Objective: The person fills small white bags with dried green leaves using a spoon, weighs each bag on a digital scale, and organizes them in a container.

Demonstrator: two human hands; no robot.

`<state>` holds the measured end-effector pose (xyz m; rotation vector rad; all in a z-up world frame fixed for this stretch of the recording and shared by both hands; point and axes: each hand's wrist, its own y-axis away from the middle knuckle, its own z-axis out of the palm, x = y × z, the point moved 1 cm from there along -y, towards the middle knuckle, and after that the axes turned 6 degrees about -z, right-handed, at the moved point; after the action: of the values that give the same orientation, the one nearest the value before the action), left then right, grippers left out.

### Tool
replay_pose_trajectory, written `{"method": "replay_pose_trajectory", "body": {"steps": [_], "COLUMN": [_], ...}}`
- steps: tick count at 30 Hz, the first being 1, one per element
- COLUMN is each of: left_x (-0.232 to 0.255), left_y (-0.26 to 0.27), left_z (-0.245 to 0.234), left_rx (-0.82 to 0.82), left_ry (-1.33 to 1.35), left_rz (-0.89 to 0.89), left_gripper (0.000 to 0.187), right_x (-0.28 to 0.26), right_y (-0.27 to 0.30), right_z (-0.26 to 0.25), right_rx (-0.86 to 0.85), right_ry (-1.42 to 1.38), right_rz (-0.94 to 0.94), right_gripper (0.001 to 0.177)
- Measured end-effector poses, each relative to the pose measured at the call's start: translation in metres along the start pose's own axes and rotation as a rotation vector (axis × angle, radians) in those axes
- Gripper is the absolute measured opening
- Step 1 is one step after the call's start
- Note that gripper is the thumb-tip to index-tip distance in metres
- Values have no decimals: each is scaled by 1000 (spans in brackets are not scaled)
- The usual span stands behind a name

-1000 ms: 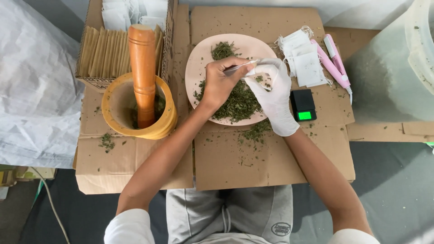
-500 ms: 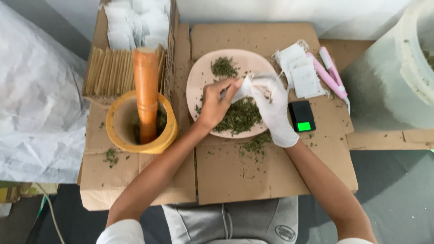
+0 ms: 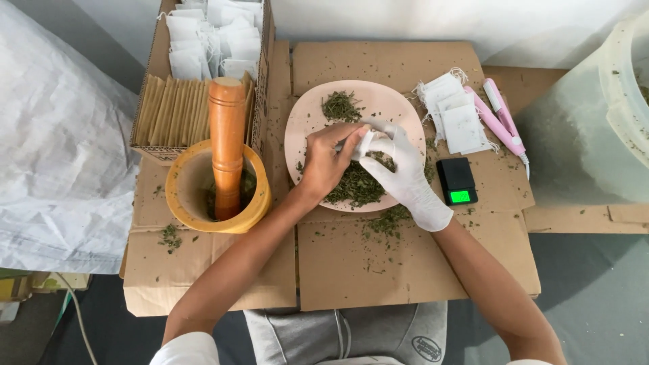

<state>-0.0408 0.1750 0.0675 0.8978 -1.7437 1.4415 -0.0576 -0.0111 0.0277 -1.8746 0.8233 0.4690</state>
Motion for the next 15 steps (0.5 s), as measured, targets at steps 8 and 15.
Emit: {"method": "replay_pose_trajectory", "body": {"steps": [8,15], "left_x": [-11,-15], "left_y": [3,5], "left_z": [-4,7], "left_rx": [0,-28], "left_ry": [104,354], "left_rz": [-104,-321], "left_gripper": [18,22], "right_x": [-8,11], "right_y": [-11,-4], "right_z": [-12,-13], "right_rx": [146,154], "right_ry": [-106,-188], "right_rz": [56,124], "right_gripper": [4,9]}}
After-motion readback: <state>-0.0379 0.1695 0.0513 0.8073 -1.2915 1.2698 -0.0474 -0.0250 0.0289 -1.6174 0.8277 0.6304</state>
